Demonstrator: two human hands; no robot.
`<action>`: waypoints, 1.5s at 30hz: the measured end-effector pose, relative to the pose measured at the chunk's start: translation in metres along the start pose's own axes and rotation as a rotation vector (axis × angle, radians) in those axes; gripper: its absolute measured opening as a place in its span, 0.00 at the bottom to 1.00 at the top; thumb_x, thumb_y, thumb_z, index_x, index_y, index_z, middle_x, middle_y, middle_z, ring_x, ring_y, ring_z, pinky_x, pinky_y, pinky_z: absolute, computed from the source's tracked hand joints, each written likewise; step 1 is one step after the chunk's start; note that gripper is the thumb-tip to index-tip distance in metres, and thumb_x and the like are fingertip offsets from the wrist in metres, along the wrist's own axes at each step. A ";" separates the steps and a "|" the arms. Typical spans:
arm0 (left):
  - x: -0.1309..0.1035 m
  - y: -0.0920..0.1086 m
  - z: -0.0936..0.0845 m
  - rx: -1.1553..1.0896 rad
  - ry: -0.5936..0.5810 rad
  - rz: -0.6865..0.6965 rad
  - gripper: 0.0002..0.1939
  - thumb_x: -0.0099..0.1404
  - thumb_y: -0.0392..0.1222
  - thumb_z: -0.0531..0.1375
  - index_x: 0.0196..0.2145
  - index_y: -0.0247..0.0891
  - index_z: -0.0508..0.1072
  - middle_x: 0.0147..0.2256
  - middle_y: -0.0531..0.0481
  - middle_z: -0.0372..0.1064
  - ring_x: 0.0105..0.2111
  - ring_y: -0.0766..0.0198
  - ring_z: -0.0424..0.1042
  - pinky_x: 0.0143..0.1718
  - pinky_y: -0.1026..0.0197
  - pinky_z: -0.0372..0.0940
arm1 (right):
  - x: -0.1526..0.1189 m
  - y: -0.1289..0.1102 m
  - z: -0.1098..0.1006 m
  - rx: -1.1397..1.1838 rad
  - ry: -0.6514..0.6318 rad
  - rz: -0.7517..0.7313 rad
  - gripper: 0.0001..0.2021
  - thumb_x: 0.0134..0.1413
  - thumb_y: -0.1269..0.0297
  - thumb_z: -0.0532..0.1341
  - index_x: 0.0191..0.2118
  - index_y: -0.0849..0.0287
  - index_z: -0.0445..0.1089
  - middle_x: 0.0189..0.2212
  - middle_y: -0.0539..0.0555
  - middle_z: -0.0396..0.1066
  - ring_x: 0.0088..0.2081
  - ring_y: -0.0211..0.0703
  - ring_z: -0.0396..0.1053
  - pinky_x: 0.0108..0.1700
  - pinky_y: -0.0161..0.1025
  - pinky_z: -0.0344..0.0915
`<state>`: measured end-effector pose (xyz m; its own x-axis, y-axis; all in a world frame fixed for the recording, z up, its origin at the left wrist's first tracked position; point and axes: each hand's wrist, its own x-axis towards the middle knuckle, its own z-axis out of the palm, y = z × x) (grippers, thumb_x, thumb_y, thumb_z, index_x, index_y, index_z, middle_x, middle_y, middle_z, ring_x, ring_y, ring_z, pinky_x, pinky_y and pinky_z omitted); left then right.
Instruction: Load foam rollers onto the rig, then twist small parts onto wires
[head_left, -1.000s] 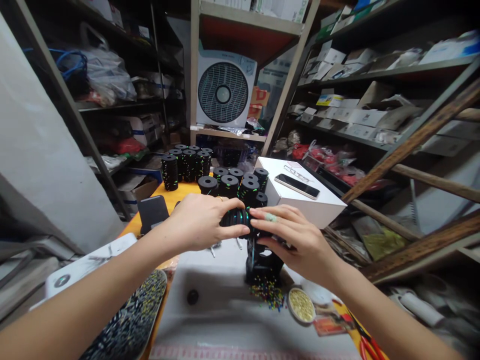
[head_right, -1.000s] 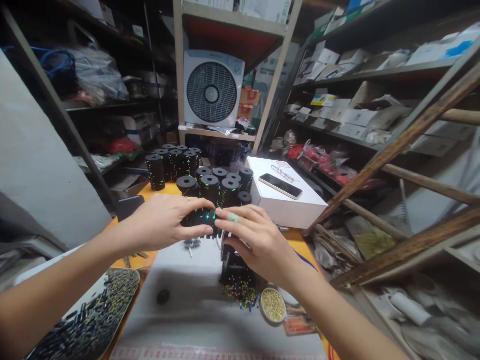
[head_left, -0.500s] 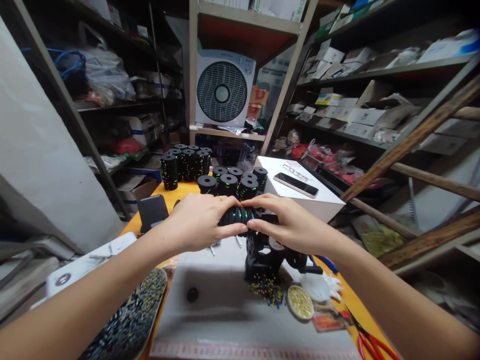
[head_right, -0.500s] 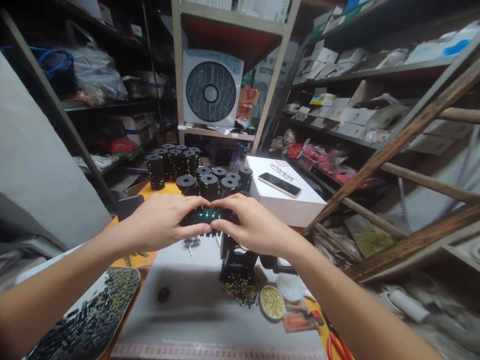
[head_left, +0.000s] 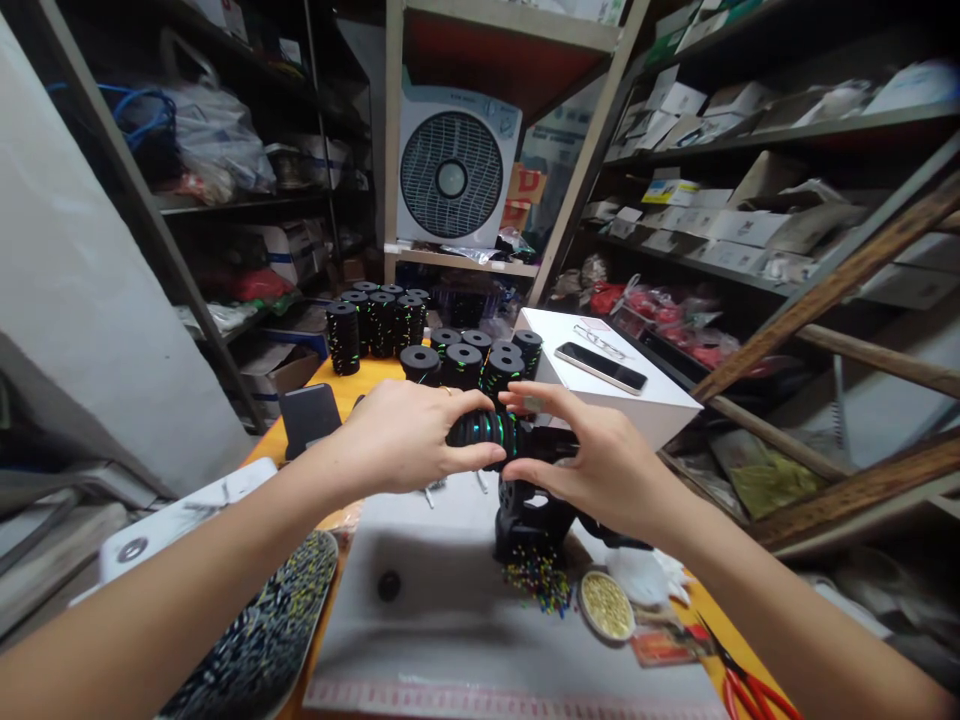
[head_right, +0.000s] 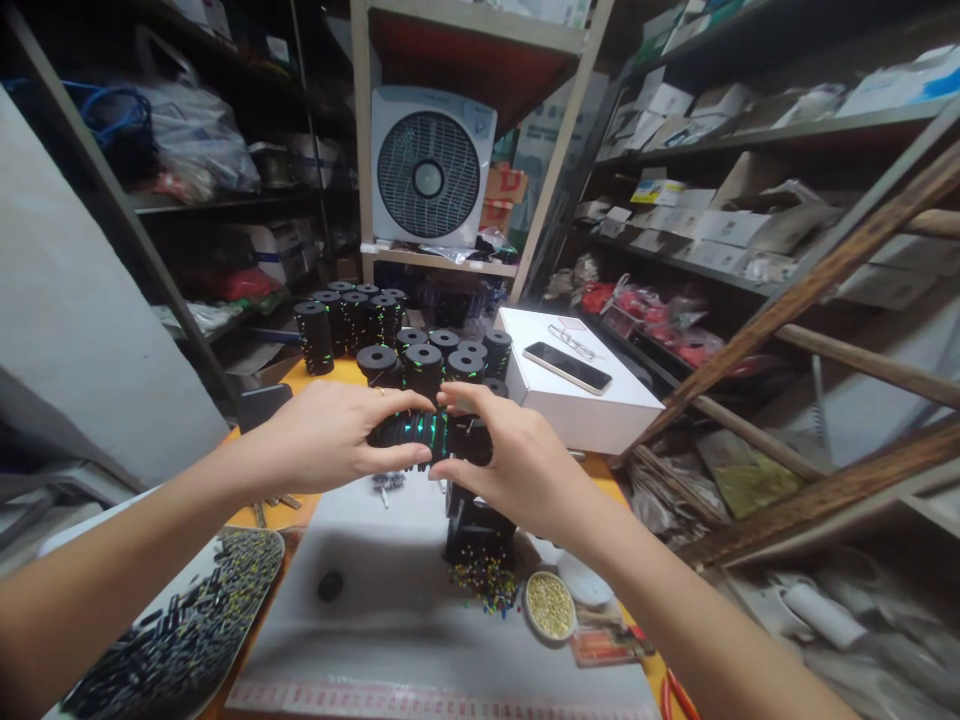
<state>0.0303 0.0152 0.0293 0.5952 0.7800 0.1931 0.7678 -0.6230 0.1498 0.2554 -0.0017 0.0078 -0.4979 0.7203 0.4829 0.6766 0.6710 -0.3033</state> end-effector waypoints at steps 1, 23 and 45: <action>0.000 0.000 0.000 -0.004 0.001 0.003 0.29 0.67 0.65 0.50 0.56 0.47 0.71 0.46 0.46 0.81 0.41 0.46 0.78 0.35 0.53 0.66 | 0.001 0.000 -0.002 0.001 -0.009 0.006 0.27 0.50 0.64 0.72 0.56 0.56 0.66 0.48 0.58 0.77 0.47 0.52 0.77 0.47 0.47 0.73; -0.017 -0.041 0.014 -2.107 1.034 0.062 0.28 0.76 0.46 0.42 0.32 0.39 0.79 0.28 0.51 0.82 0.40 0.63 0.80 0.52 0.56 0.69 | 0.089 -0.031 0.005 0.175 -0.357 -0.027 0.21 0.69 0.50 0.50 0.55 0.56 0.71 0.55 0.54 0.73 0.55 0.48 0.71 0.59 0.45 0.64; -0.098 -0.042 0.038 -1.369 0.790 -0.283 0.10 0.67 0.30 0.54 0.35 0.45 0.67 0.30 0.59 0.66 0.26 0.68 0.63 0.31 0.65 0.60 | 0.120 -0.055 0.053 0.118 -0.646 -0.062 0.25 0.58 0.41 0.59 0.48 0.59 0.71 0.37 0.54 0.76 0.35 0.45 0.70 0.37 0.40 0.64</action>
<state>-0.0515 -0.0330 -0.0328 -0.1212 0.9197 0.3735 -0.2113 -0.3915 0.8956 0.1299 0.0572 0.0385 -0.7843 0.6156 -0.0770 0.5906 0.7028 -0.3965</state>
